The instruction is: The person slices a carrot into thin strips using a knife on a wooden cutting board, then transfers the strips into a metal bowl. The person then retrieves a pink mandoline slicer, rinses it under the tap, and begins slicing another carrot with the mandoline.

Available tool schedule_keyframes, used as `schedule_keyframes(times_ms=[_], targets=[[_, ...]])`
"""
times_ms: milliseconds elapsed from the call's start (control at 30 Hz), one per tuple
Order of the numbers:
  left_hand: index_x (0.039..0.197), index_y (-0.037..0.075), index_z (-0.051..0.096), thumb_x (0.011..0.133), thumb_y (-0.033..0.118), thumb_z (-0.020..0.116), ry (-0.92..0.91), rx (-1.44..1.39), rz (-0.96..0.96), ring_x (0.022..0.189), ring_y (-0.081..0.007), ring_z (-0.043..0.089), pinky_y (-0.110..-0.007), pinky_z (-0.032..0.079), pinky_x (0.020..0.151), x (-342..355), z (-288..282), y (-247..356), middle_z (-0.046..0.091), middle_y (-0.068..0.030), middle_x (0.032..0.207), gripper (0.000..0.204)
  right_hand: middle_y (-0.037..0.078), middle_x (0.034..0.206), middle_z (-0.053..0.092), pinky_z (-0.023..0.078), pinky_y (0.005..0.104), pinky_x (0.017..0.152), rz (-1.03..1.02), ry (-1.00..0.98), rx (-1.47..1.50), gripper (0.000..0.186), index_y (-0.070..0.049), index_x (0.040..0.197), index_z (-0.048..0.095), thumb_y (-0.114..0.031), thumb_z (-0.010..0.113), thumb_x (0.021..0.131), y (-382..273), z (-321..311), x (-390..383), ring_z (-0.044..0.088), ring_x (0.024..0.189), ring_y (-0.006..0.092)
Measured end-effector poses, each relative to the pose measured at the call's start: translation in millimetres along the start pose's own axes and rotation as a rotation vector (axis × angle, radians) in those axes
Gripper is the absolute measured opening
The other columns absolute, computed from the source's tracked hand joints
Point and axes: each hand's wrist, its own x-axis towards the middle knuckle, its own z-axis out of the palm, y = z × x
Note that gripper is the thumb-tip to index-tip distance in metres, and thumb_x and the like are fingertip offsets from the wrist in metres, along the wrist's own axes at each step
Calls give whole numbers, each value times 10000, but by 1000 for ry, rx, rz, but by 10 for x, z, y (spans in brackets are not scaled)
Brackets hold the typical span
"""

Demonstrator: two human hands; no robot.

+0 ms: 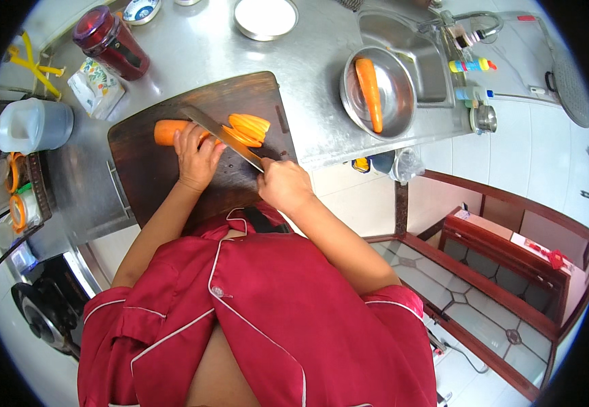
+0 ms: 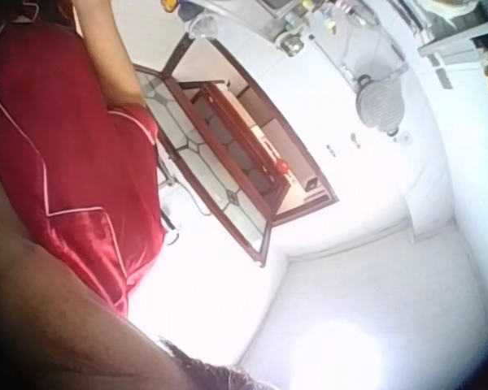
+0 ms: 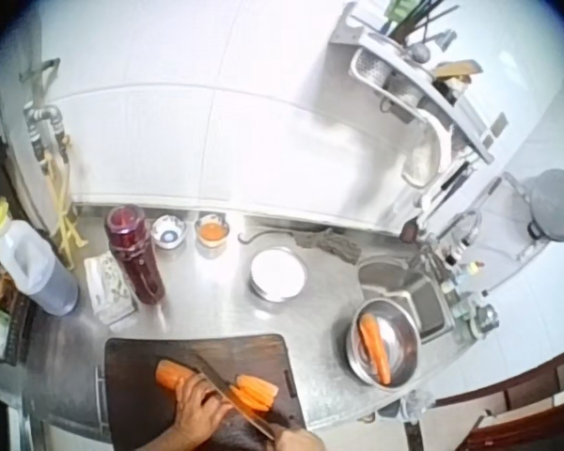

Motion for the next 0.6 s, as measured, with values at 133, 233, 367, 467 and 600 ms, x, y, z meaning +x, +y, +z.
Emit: schedule_keyframes(times_ms=[133,233,367,467,600], targets=[[952,104,617,724,257,711,15,19,18,1139,-285,449,-510,272,974,6,3,-21,504,-69,1122,291,225,847,649,495,463,782,40,-10,-19,239,-18,896,639,-196,516,794,-115,20,127,632,832,381],[960,110,607,725,263,711,28,20,24,1136,-284,453,-512,275,973,-3,25,-20,507,-66,1117,298,215,852,651,492,457,793,96,-52,-49,245,-20,895,647,-208,531,788,-198,37,280,628,849,370],[973,116,602,729,272,712,41,21,31,1137,-281,457,-514,276,973,-27,66,-47,511,-64,1115,309,229,864,653,501,441,796,18,6,-22,266,5,820,679,-212,530,783,-207,67,381,640,853,363],[984,115,604,741,272,706,54,22,37,1146,-282,454,-514,273,977,-26,59,-51,511,-68,1121,307,229,856,647,493,450,797,-69,91,49,261,-12,853,675,-218,534,777,-56,146,379,634,840,370],[1006,105,605,761,261,693,42,10,32,1158,-285,448,-515,266,983,-42,46,-29,507,-76,1126,305,233,824,638,484,459,798,-52,100,78,270,-50,938,665,-213,529,771,36,79,303,627,829,375]])
